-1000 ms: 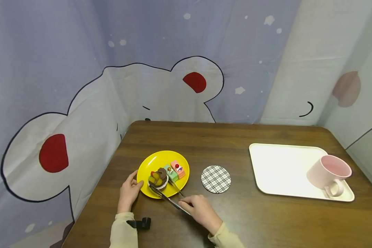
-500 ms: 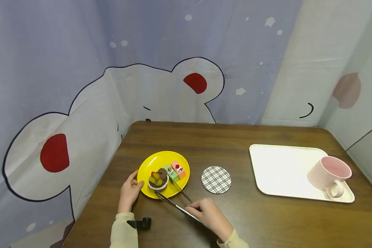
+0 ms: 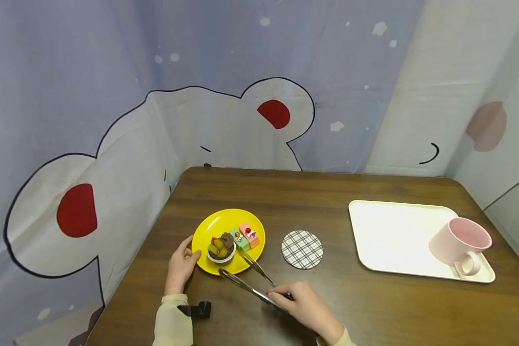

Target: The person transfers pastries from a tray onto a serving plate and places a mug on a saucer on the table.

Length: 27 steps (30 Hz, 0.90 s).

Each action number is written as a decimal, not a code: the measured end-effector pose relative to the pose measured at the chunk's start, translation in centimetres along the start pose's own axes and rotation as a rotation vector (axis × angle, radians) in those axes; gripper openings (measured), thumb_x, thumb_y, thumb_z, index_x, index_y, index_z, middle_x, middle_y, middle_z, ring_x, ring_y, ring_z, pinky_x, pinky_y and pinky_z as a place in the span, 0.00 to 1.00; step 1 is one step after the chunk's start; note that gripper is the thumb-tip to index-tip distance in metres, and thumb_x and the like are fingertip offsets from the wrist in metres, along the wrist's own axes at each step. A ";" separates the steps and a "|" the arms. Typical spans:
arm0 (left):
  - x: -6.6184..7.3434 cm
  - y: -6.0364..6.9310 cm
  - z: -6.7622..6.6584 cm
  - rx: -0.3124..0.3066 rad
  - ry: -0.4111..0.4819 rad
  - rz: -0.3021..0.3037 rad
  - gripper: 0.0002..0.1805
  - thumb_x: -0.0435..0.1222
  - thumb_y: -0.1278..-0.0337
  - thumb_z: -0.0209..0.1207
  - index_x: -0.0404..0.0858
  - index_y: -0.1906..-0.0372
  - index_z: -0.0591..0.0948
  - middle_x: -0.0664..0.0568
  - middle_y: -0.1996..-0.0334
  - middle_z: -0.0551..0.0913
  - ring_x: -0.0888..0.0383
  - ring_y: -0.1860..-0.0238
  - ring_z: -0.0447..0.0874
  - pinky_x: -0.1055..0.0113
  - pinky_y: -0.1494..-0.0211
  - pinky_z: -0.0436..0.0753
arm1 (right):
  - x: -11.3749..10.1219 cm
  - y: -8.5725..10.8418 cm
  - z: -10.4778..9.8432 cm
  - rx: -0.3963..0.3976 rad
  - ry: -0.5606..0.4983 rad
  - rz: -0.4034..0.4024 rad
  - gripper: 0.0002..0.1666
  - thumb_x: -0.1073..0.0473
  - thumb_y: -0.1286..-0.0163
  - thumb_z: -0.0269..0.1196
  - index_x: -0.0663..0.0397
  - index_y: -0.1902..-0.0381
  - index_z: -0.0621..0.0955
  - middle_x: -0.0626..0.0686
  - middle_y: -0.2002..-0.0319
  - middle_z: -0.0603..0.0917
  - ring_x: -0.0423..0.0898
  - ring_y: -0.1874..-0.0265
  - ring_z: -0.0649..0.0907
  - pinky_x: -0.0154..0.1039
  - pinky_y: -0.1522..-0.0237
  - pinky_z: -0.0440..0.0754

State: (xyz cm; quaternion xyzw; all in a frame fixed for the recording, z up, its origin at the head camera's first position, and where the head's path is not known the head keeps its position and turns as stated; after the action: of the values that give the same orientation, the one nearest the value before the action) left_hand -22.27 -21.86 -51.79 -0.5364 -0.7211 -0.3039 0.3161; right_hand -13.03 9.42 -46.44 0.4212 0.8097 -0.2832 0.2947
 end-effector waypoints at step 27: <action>0.2 0.0 0.1 -0.002 0.012 -0.025 0.31 0.35 0.36 0.54 0.36 0.29 0.64 0.45 0.68 0.74 0.58 0.73 0.69 0.66 0.66 0.68 | 5.6 4.8 -7.5 0.576 0.296 0.363 0.13 0.55 0.41 0.70 0.58 0.63 0.88 0.51 0.78 0.84 0.32 0.88 0.60 0.30 0.82 0.65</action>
State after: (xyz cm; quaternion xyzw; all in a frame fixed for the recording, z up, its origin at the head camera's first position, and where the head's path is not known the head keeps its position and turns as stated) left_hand -22.32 -21.67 -51.64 -0.5261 -0.7254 -0.3118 0.3160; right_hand -13.39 19.97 -46.50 0.6599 0.6428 -0.3787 0.0893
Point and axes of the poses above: each hand's wrist, its own y-axis away from the middle knuckle, its own z-axis out of the palm, x = y × z, the point moved 1 cm from there along -y, towards the middle knuckle
